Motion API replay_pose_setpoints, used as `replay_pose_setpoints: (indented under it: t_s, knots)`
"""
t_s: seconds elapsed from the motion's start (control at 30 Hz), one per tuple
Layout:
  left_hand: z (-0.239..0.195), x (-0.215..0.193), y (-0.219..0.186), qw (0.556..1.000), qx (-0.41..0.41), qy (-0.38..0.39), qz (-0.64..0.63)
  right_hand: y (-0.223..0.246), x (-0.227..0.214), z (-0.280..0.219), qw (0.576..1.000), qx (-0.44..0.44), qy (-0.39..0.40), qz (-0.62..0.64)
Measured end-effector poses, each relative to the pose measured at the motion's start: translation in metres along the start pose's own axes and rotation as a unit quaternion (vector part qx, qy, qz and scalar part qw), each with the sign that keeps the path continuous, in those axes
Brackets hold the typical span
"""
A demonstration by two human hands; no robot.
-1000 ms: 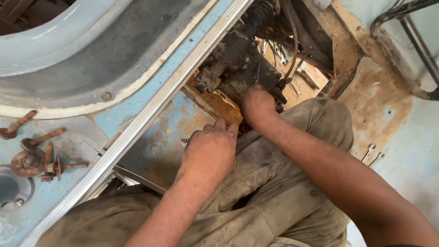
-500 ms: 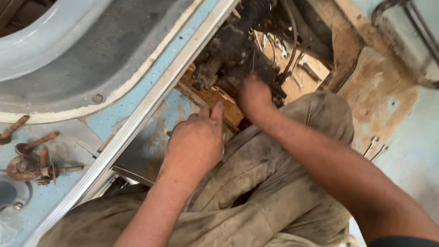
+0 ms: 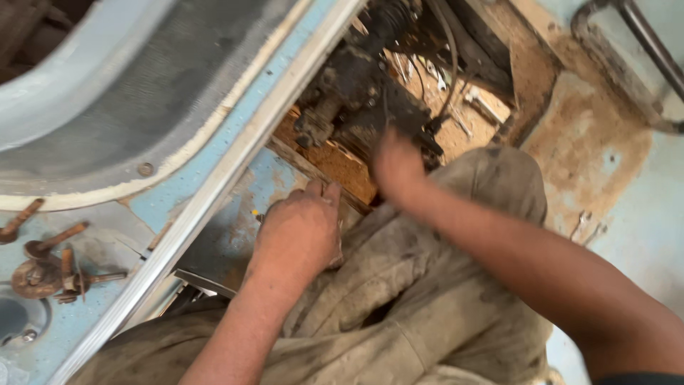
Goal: The person works under a vehicle, using a screwdriver to adjust or tighten components of the undercarriage. The person holds a cloth in one hand and manipulates the tool with the other, focusing on a specific mechanical area.
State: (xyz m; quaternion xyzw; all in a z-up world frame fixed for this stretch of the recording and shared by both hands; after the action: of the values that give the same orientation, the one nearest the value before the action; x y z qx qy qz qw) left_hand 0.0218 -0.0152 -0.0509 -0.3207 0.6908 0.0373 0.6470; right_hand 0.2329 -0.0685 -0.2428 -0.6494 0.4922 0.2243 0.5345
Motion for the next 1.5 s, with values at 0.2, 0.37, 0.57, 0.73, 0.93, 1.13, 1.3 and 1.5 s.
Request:
replay_pose_setpoints:
  t_s: [0.2,0.37,0.57,0.73,0.93,1.13,1.3,1.5]
  knots:
    - [0.0,0.001,0.002,1.0,-0.004,0.011,-0.006,-0.002,-0.009,-0.015,0.999,0.02,0.028,-0.001]
    - [-0.005,0.005,-0.002,1.0,0.009,0.003,-0.01,-0.007,-0.008,-0.009,0.999,-0.009,0.044,-0.004]
    - [0.003,0.003,0.003,0.999,-0.003,0.042,0.003,-0.018,-0.013,-0.002,0.998,-0.02,0.042,0.038]
    - [0.0,0.003,0.004,0.998,-0.009,0.061,0.0,-0.021,-0.03,0.0,0.991,0.038,0.107,0.075]
    - [-0.005,0.003,0.0,1.0,0.006,0.011,-0.008,-0.046,-0.028,0.004,0.973,0.065,0.062,0.21]
    - [-0.004,-0.002,0.001,1.0,-0.002,0.009,-0.01,-0.099,0.002,0.043,0.981,0.063,0.106,0.148]
    - [-0.01,-0.009,0.002,0.999,-0.01,0.008,-0.029,-0.171,-0.017,0.055,0.961,0.089,0.17,0.197]
    - [-0.005,-0.01,-0.001,0.997,-0.014,0.064,-0.026,-0.165,-0.059,0.029,0.946,0.078,0.037,0.314]
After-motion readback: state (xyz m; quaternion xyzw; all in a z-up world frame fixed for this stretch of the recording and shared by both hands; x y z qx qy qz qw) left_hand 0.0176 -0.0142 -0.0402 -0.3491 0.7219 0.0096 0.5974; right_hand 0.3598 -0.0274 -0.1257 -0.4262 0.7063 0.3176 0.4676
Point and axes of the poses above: each hand's wrist, its own z-axis towards the middle knuckle, its own x-axis out of the palm, y = z × x, the point moved 5 cm from there along z, towards the middle knuckle, and after that the axes turned 3 degrees about z, right-handed, at the moved point
